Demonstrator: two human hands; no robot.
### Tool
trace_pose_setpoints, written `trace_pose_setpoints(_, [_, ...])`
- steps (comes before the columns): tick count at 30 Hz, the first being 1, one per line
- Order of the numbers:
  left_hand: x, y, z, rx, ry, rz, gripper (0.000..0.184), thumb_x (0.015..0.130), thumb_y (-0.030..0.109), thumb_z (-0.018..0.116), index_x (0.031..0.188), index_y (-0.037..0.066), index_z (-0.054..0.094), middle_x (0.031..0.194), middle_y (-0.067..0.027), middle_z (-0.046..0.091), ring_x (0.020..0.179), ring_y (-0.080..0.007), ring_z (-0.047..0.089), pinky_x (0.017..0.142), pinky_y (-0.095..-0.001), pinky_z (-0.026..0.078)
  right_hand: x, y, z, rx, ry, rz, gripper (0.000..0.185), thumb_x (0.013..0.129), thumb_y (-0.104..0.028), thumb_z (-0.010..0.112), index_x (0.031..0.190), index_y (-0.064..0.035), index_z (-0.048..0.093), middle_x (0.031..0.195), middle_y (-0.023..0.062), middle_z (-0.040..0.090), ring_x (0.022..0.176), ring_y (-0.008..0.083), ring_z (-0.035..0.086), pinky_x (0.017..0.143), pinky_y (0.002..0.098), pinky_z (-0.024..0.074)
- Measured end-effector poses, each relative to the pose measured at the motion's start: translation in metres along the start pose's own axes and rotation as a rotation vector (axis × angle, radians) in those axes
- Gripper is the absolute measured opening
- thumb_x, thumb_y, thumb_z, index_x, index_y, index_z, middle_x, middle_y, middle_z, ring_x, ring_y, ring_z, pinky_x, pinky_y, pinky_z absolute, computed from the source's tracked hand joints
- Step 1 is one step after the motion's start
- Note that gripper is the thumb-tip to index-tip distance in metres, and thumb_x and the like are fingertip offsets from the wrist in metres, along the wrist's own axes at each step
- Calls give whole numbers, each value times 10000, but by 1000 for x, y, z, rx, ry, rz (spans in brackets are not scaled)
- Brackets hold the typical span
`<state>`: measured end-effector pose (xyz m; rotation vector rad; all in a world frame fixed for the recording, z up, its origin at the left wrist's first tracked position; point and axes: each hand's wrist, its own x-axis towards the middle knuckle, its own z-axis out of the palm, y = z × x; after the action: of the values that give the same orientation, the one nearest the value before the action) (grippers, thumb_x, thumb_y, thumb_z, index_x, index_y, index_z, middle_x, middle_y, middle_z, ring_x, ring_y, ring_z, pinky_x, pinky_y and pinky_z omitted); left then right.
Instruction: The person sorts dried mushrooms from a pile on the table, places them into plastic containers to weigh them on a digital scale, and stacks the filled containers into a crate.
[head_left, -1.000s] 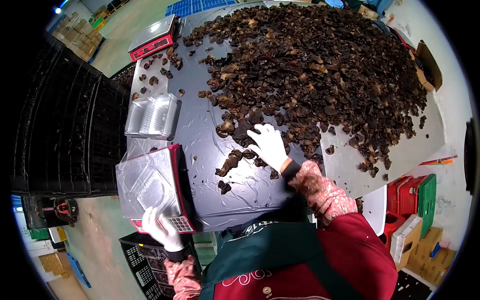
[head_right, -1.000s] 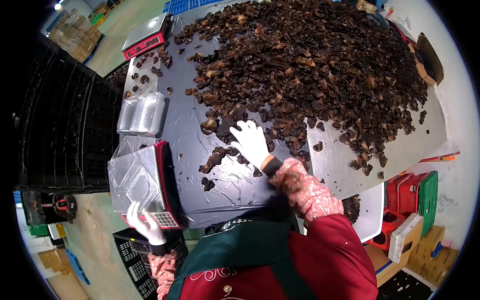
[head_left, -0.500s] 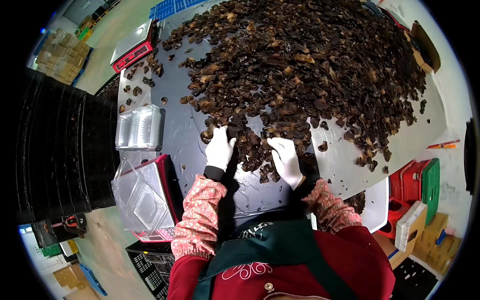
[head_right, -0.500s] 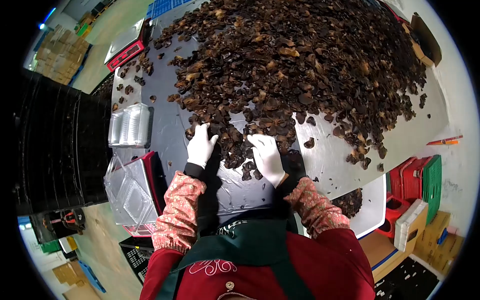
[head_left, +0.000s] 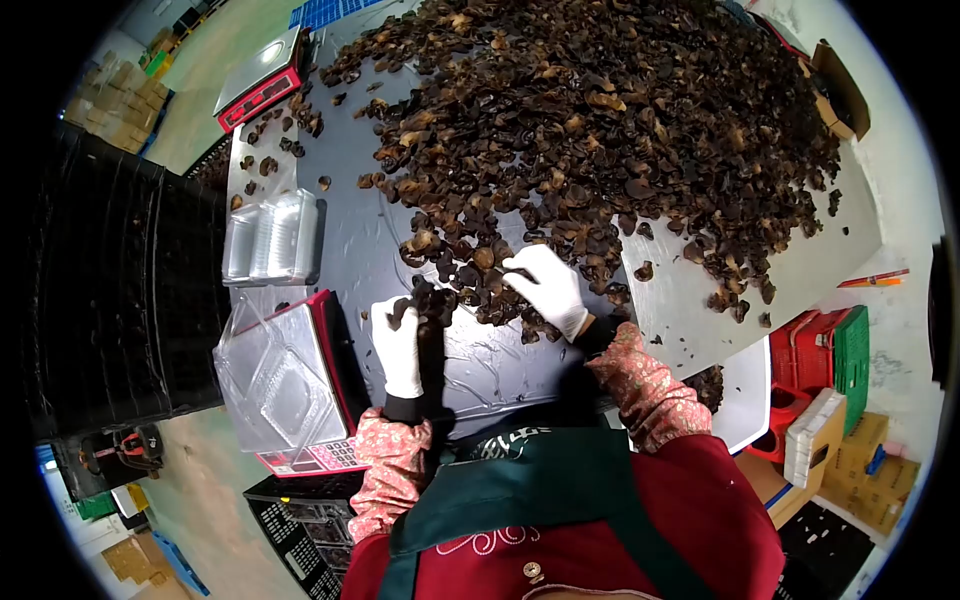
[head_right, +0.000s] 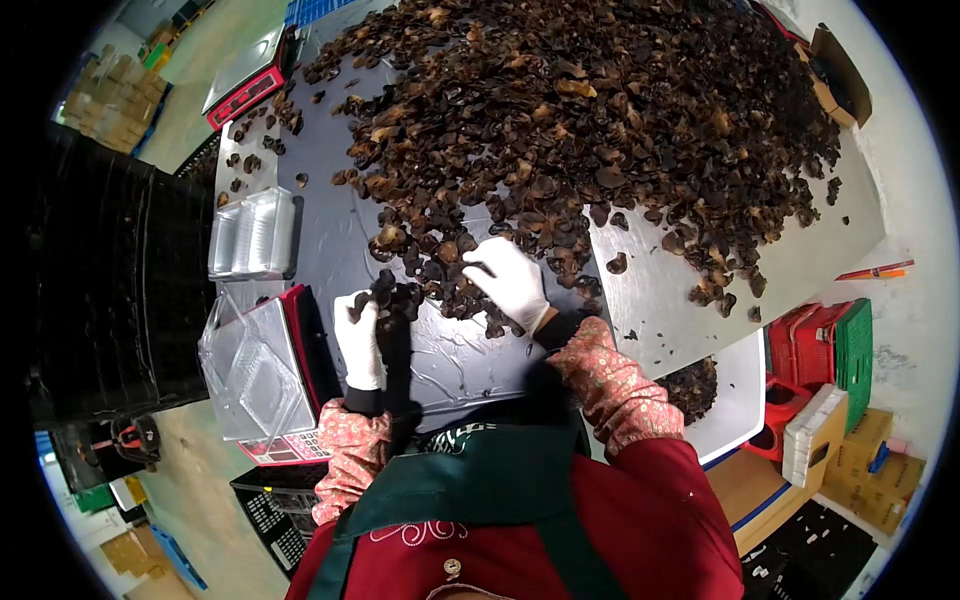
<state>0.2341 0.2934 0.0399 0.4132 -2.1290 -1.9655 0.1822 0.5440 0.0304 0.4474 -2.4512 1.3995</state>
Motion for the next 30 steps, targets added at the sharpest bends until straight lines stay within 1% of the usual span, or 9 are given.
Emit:
trace_pose_setpoints(6, [-31,43,-38,-373,44,-95,153,867,60,604,1000,44,530,971,-98,617,882,-189,624,767,-321,524,5,-22,-36,611,99,647,170,872,-109,677,990,12,685,993,40,662,930,152,623,832,270,485])
trace_pose_setpoints(11, [-62,87,-135,-161,331,120,135,912,30,598,988,55,490,952,-49,558,848,-125,549,802,-271,472,7,-44,2,641,-193,221,206,914,-84,561,1062,31,647,1078,113,653,981,203,632,872,314,498])
trace_pose_setpoints(12, [-67,84,-164,67,427,160,118,931,-3,568,988,54,482,938,-26,535,846,-104,519,811,-246,451,19,-66,8,209,-153,-433,214,933,-88,538,1086,25,637,1081,121,653,990,215,640,874,341,512])
trace_pose_setpoints(15, [-79,73,-219,265,565,161,115,928,-27,535,1031,26,539,959,-24,556,874,-107,536,831,-244,450,34,-139,60,698,-552,-2,301,872,-38,592,1171,-7,605,1137,168,643,1058,259,635,863,345,538])
trace_pose_setpoints(19, [-87,59,-237,687,548,191,235,897,-38,508,1115,9,583,1026,-88,630,937,-169,603,884,-293,471,46,-240,140,1099,-722,346,199,923,-173,630,1038,-25,697,912,37,644,716,107,622,633,253,526])
trace_pose_setpoints(21, [-88,55,-231,936,579,265,348,871,-6,530,1213,21,588,1109,-160,648,1009,-310,635,929,-388,475,37,-258,202,981,-667,237,220,884,-221,643,943,-14,686,658,47,592,548,146,581,545,293,488])
trace_pose_setpoints(25, [-88,33,-236,1152,537,279,527,829,-47,505,1354,2,508,1193,-211,623,1087,-366,605,950,-419,458,7,-258,273,111,-560,-439,456,780,-316,647,1084,24,641,1064,200,629,886,318,632,741,441,543])
trace_pose_setpoints(28, [-90,31,-229,1133,561,315,568,836,-74,479,1402,-25,453,1302,-234,567,1184,-369,552,1016,-429,413,3,-279,238,78,-600,-616,627,779,-313,650,1260,65,511,1400,256,421,1149,358,514,852,421,538])
trace_pose_setpoints(30, [-89,33,-228,1056,592,337,548,847,-75,473,1392,-24,468,1321,-222,561,1200,-366,543,1026,-428,407,9,-276,207,171,-596,-637,578,794,-303,635,1247,42,539,1355,217,489,1139,342,536,891,417,522])
